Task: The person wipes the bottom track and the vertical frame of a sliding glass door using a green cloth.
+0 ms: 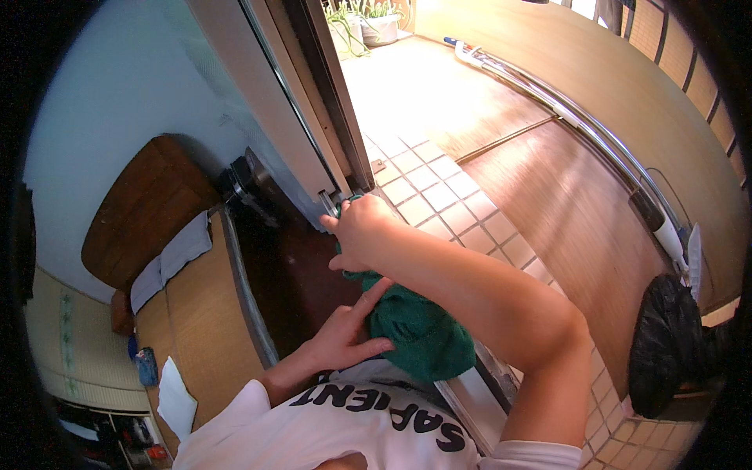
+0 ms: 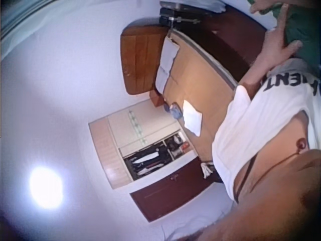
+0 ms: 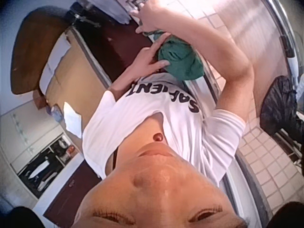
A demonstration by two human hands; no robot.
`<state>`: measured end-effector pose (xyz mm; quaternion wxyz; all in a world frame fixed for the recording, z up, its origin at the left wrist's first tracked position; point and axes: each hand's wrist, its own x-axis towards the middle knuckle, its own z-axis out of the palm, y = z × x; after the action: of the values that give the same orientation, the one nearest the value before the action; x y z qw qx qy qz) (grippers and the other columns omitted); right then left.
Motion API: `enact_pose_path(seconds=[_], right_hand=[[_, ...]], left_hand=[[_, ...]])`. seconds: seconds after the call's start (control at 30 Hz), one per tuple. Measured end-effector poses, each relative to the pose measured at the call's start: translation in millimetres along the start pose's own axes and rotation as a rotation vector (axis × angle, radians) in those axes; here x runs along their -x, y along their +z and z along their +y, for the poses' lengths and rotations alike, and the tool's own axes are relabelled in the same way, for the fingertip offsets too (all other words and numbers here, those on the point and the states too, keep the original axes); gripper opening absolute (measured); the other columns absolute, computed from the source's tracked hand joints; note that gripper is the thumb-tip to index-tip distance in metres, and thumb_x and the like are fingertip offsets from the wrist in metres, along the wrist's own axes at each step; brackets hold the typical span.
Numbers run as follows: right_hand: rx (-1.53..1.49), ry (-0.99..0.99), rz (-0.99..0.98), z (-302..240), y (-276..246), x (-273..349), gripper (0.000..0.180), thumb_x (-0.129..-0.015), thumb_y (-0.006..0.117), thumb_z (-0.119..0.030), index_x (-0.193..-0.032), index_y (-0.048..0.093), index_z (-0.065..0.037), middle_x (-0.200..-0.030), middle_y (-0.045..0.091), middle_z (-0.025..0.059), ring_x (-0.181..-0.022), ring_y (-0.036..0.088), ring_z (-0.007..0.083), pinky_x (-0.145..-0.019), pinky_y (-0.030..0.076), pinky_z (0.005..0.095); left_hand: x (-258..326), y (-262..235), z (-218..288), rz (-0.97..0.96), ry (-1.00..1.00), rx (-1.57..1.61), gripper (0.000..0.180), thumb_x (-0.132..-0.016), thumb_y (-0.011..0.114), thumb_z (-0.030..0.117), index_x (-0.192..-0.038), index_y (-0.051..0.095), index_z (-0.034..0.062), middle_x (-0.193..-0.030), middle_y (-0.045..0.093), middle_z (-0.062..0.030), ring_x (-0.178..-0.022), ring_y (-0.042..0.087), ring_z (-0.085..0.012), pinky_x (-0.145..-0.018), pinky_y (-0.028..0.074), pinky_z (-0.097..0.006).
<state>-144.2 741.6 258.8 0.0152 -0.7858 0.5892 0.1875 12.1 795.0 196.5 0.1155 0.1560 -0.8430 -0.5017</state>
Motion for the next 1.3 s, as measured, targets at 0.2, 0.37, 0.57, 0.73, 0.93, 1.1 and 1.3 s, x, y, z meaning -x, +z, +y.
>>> enact_pose_path(seconds=[0.2, 0.37, 0.57, 0.73, 0.93, 1.1, 1.3], right_hand=[[-0.022, -0.096, -0.093, -6, 3, 59, 0.081, -0.088, 0.045, -0.066, -0.152, 0.025, -0.021, -0.148, 0.037, 0.0221, -0.087, 0.070, 0.0323, -0.068, 0.055, 0.0358], [-0.116, -0.110, -0.087, -12, 14, 101, 0.068, -0.091, 0.051, -0.049, -0.150, 0.032, -0.020, -0.146, 0.039, 0.0230, -0.075, 0.071, 0.0310, -0.063, 0.055, 0.0356], [-0.125, -0.140, -0.092, -3, -1, 95, 0.046, -0.095, 0.049, -0.034, -0.138, 0.051, -0.018, -0.095, 0.070, 0.0177, -0.072, 0.070, 0.0247, -0.059, 0.053, 0.0337], [-0.897, 0.177, 0.066, 21, -19, 64, 0.051, -0.098, 0.044, -0.047, -0.130, 0.056, -0.008, -0.087, 0.068, 0.0210, -0.079, 0.068, 0.0326, -0.074, 0.055, 0.0413], [-1.095, 0.085, 0.242, 29, 14, 64, 0.074, -0.092, 0.061, -0.043, -0.147, 0.026, -0.008, -0.112, 0.061, 0.0239, -0.102, 0.061, 0.0392, -0.089, 0.048, 0.0426], [-0.835, 0.159, 0.432, -2, 30, 53, 0.066, -0.076, 0.073, -0.010, -0.132, 0.038, -0.006, -0.103, 0.058, 0.0217, -0.098, 0.061, 0.0390, -0.080, 0.049, 0.0454], [-0.527, 0.337, 0.509, -28, 40, 87, 0.025, -0.073, 0.063, -0.004, -0.095, 0.052, -0.004, -0.085, 0.058, 0.0116, -0.074, 0.066, 0.0279, -0.055, 0.053, 0.0386]], left_hand=[[-3, 8, -1, -0.097, 0.273, -0.064, 0.085, -0.084, 0.071, 0.037, -0.152, 0.024, 0.0177, -0.117, 0.061, -0.0213, -0.090, 0.065, -0.0340, -0.080, 0.051, -0.040], [-12, 31, -9, -0.120, 0.578, -0.092, 0.065, -0.087, 0.066, 0.030, -0.145, 0.039, 0.0196, -0.121, 0.060, -0.0162, -0.099, 0.062, -0.0325, -0.085, 0.051, -0.042], [-17, 7, -8, -0.183, 0.672, -0.048, 0.041, -0.091, 0.060, 0.025, -0.131, 0.055, 0.0167, -0.108, 0.066, -0.0141, -0.090, 0.067, -0.0298, -0.082, 0.054, -0.042], [-21, -72, -8, -0.007, 0.608, 0.147, 0.035, -0.085, 0.061, 0.008, -0.119, 0.065, 0.0090, -0.097, 0.068, -0.0124, -0.085, 0.068, -0.0277, -0.077, 0.054, -0.034], [-12, -127, -86, 0.355, 0.029, 1.241, 0.051, -0.098, 0.045, 0.043, -0.132, 0.053, 0.0061, -0.130, 0.056, -0.0144, -0.116, 0.057, -0.0261, -0.103, 0.044, -0.041], [-32, -128, -49, 0.256, 0.067, 0.933, 0.052, -0.087, 0.063, 0.035, -0.129, 0.051, 0.0068, -0.127, 0.054, -0.0094, -0.118, 0.053, -0.0229, -0.102, 0.041, -0.036], [-70, -132, -27, -0.070, 0.284, 0.371, 0.053, -0.063, 0.064, 0.003, -0.116, 0.058, 0.0069, -0.113, 0.054, -0.0095, -0.108, 0.052, -0.0214, -0.099, 0.038, -0.032]])
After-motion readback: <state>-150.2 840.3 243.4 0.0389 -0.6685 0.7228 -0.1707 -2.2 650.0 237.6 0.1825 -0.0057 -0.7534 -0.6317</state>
